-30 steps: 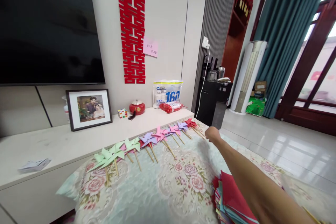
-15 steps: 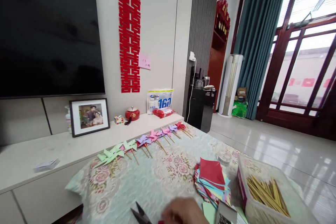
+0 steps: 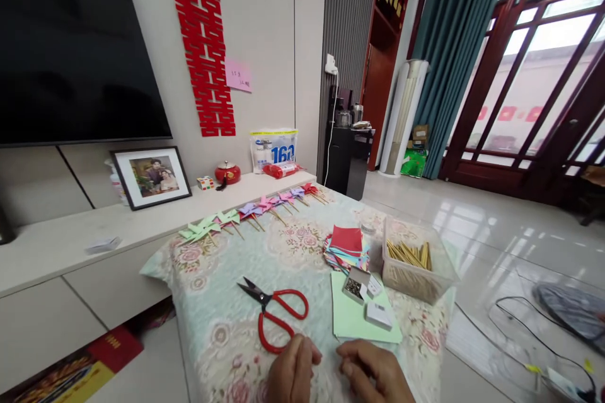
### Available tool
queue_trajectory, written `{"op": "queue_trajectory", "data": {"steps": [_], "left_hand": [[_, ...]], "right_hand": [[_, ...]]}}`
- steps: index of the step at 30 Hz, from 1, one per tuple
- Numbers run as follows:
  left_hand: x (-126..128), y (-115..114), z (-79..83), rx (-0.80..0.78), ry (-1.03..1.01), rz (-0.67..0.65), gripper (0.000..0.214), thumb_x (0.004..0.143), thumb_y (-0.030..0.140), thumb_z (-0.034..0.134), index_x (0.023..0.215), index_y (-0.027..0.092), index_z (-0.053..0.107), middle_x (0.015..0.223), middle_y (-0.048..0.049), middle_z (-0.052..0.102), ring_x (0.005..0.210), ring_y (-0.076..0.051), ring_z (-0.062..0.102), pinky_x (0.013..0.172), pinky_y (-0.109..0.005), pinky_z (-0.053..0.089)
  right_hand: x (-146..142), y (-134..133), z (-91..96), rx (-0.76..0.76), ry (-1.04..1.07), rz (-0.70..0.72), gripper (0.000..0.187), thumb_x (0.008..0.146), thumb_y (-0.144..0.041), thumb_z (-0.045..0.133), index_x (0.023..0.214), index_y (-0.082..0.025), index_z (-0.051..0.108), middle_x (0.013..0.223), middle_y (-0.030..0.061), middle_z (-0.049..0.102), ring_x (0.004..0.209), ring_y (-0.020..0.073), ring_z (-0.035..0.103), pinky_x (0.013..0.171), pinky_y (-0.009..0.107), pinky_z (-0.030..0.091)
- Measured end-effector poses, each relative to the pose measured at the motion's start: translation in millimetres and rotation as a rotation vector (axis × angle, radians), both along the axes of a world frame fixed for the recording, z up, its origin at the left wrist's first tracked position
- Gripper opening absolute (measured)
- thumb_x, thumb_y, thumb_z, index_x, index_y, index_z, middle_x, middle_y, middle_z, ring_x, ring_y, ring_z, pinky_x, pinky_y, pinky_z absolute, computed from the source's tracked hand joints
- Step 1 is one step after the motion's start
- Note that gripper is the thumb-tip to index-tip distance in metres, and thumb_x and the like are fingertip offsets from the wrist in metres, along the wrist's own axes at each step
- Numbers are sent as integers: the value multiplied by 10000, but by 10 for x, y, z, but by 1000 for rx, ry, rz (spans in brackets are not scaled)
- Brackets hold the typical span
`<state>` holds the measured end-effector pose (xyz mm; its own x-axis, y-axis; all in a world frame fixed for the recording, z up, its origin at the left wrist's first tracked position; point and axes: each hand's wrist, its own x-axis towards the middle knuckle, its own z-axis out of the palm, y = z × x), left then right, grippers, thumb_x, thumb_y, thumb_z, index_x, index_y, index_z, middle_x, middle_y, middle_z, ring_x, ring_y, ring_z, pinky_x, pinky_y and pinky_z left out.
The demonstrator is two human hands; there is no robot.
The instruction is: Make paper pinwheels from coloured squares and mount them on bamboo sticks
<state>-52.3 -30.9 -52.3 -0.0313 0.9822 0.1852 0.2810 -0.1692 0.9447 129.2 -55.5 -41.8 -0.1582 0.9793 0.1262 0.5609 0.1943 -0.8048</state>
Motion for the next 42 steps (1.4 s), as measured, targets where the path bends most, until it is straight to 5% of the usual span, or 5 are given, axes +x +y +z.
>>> {"op": "queue_trajectory", "data": {"steps": [10, 19, 26, 33, 42], "left_hand": [[57, 27, -301, 75, 123, -60, 472, 982, 496, 348, 636, 228, 525, 614, -15, 617, 575, -164, 546, 623, -267, 426], [112, 62, -398, 143, 244, -67, 482, 990, 493, 323, 621, 230, 483, 593, -15, 578, 604, -170, 548, 587, -275, 371], [111, 71, -427, 136, 262, -58, 474, 990, 484, 324, 617, 230, 468, 596, -21, 588, 607, -170, 558, 584, -273, 372], [118, 101, -524, 187, 315, -59, 444, 1004, 414, 303, 625, 230, 446, 605, -15, 584, 602, -160, 570, 594, -266, 372], [146, 193, -735, 225, 449, -38, 328, 947, 259, 397, 636, 235, 495, 584, -14, 603, 551, -158, 588, 566, -277, 372]], "right_hand": [[-14, 24, -22, 178, 49, -26, 222, 971, -292, 492, 968, -211, 698, 876, 56, 748, 806, 190, 706, 735, 256, 530], [224, 676, 371, 447, -176, -175, 269, 979, -171, 442, 1160, -193, 641, 1208, 127, 650, 1125, 243, 616, 985, 387, 500], [292, 1239, 445, 281, -467, -251, 321, 945, -89, 448, 1189, -76, 657, 1340, 210, 591, 1262, 292, 539, 1095, 400, 406], [389, 1685, 557, 189, -572, -291, 271, 971, -78, 450, 1101, -103, 686, 1146, 150, 688, 1119, 224, 620, 966, 295, 457], [280, 2239, 532, 76, -717, -312, 248, 974, -341, 625, 1126, -149, 659, 1172, 84, 676, 1047, 228, 661, 925, 450, 542]]}}
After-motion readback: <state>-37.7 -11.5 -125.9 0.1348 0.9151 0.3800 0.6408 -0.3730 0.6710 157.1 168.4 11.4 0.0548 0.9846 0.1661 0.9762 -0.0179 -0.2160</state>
